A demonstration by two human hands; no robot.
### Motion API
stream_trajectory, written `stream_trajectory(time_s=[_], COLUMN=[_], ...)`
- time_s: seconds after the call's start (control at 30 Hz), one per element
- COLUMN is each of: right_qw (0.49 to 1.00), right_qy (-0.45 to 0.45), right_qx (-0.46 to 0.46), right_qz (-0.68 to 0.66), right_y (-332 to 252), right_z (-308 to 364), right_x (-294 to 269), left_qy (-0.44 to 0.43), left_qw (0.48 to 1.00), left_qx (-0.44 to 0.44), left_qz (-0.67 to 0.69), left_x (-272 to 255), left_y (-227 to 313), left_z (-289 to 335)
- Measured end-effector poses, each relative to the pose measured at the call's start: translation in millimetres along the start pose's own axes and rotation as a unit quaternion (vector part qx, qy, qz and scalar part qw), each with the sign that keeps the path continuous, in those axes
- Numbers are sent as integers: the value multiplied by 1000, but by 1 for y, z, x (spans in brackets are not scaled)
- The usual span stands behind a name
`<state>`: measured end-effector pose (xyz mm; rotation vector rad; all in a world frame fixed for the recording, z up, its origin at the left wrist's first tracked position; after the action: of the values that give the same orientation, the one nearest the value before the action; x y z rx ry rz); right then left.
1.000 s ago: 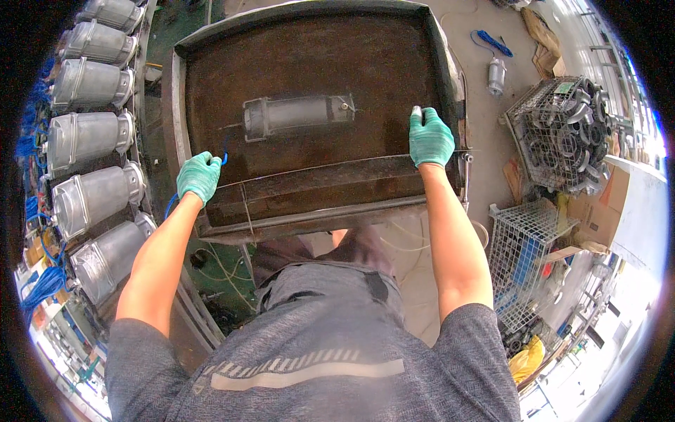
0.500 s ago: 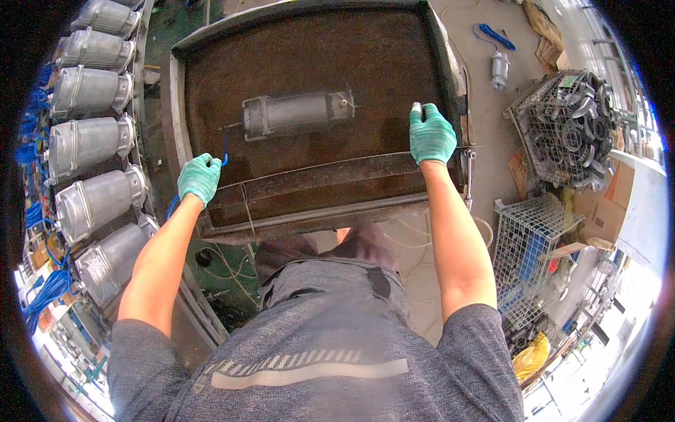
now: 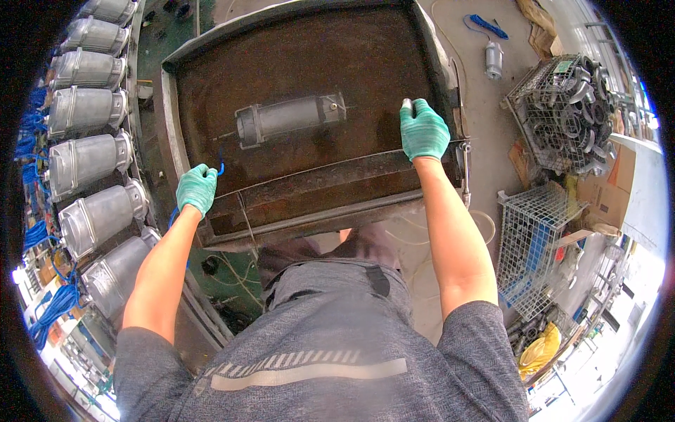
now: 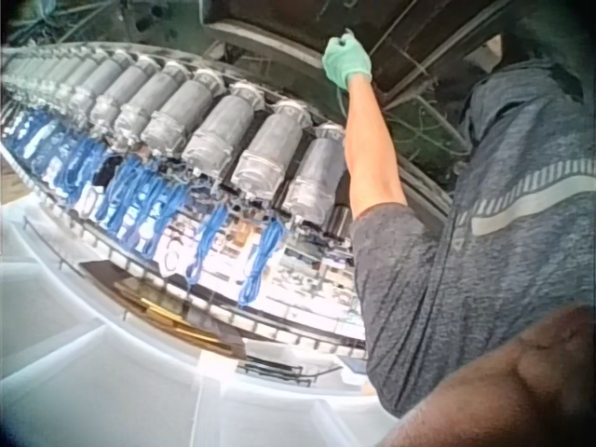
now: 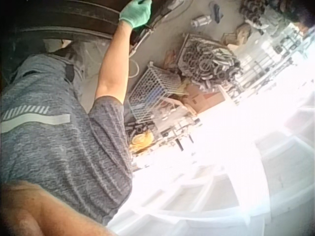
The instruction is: The person picks up a metal submersible pump from a tank and rotates it by hand to check different sides. The person then pulls on a blue cable attached to the pump and places the pump back onto a long assembly table with other similar units.
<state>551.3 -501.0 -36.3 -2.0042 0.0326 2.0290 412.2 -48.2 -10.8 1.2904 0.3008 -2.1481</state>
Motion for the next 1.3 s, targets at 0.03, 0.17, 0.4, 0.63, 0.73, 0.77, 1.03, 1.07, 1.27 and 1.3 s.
stream_trajectory(time_s=[0.03,0.17,0.4,0.63,0.73,0.77,1.03,1.07,1.27,1.3], right_qw=[1000,1000,1000,1000,1000,1000,998,997,997,996], right_qy=[1,6,-1,6,7,6,43,51,54,62], right_qx=[-1,-7,-7,-13,-13,-12,-35,-37,-34,-38], right_qz=[-3,-4,7,12,5,1,-36,-50,-50,-46], right_y=[0,1,-1,4,5,4,6,6,7,8], right_z=[0,0,0,0,0,1,1,2,3,2], right_x=[1,1,-2,3,3,1,2,1,-3,-1], left_qy=[2,7,2,14,27,31,49,43,46,51], left_qw=[1000,1000,1000,1000,1000,999,998,999,997,997], left_qx=[0,3,-3,6,11,14,38,29,55,63], left_qz=[1,5,0,-1,4,4,4,-4,14,13], left_x=[0,1,3,6,7,7,19,16,18,20], left_y=[0,0,-2,-4,-3,-3,-15,-10,-12,-15], left_z=[0,1,-2,-2,-3,-2,-10,-8,-9,-11])
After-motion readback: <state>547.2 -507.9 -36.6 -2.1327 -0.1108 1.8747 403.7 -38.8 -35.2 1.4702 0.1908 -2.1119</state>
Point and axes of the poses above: each hand's wrist, its own z-axis away from the middle knuckle, its own x-axis out of the palm, y = z × x, the point moved 1 cm from there along -z, towards the middle knuckle, and after that the axes turned 5 degrees about z, right-handed, at the moved point
